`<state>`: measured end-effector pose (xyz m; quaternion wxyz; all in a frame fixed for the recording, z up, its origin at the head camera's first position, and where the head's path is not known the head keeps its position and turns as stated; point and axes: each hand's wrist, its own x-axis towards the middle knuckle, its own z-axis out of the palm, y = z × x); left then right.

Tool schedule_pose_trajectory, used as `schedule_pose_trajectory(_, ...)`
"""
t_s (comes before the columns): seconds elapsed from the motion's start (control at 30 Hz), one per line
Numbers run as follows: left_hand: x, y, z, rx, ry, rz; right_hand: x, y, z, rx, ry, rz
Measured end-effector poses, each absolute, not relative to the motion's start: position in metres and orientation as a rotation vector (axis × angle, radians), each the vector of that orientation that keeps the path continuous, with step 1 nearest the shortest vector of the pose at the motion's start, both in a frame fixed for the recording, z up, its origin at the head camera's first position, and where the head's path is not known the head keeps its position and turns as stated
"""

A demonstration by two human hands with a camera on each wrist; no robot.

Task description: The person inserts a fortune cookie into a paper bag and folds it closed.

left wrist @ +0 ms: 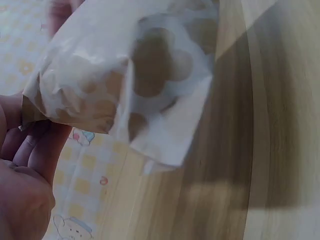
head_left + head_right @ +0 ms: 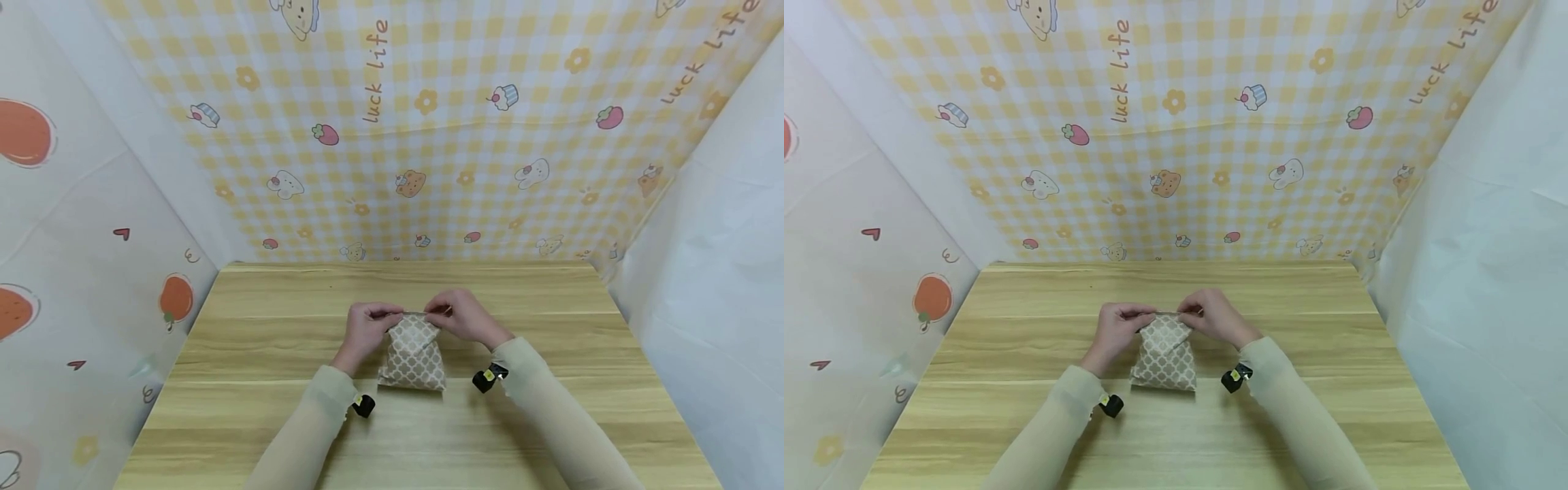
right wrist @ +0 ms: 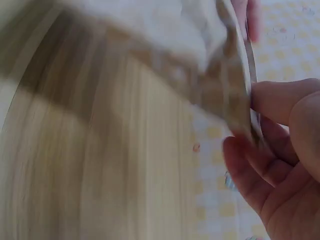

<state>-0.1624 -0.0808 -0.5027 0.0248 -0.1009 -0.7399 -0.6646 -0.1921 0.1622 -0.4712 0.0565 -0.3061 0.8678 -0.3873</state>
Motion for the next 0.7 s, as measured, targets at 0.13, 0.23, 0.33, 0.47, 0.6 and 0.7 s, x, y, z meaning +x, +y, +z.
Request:
schedule_pose_trajectory(0.13,-0.163,-0.083,-0.508,-0.283,-2.282,-2.055,-0.191,0.17,-0.476,-0.91,2.642,-1.158)
schedule_pose_trajectory(0.23,-0.164,-0.084,-0.511,-0.294,-2.289,-2.051,-0.19,0.172,-0.479,-0.912,2.625,-1.171)
schedule_pose_trajectory(0.33,-0.165,-0.083,-0.513,-0.293,-2.303,-2.044,-0.191,0.173,-0.481,-0.915,2.625,-1.178)
schedule_pose_trajectory(0.47,-0.171,-0.08,-0.517,-0.244,-2.351,-2.027,-0.195,0.173,-0.484,-0.928,2.663,-1.154)
schedule_pose_trajectory(0.6,-0.18,-0.077,-0.522,-0.171,-2.413,-1.994,-0.204,0.173,-0.491,-0.909,2.718,-1.107)
schedule_pose_trajectory(0.7,-0.185,-0.075,-0.525,-0.137,-2.465,-1.967,-0.209,0.171,-0.498,-0.871,2.756,-1.058)
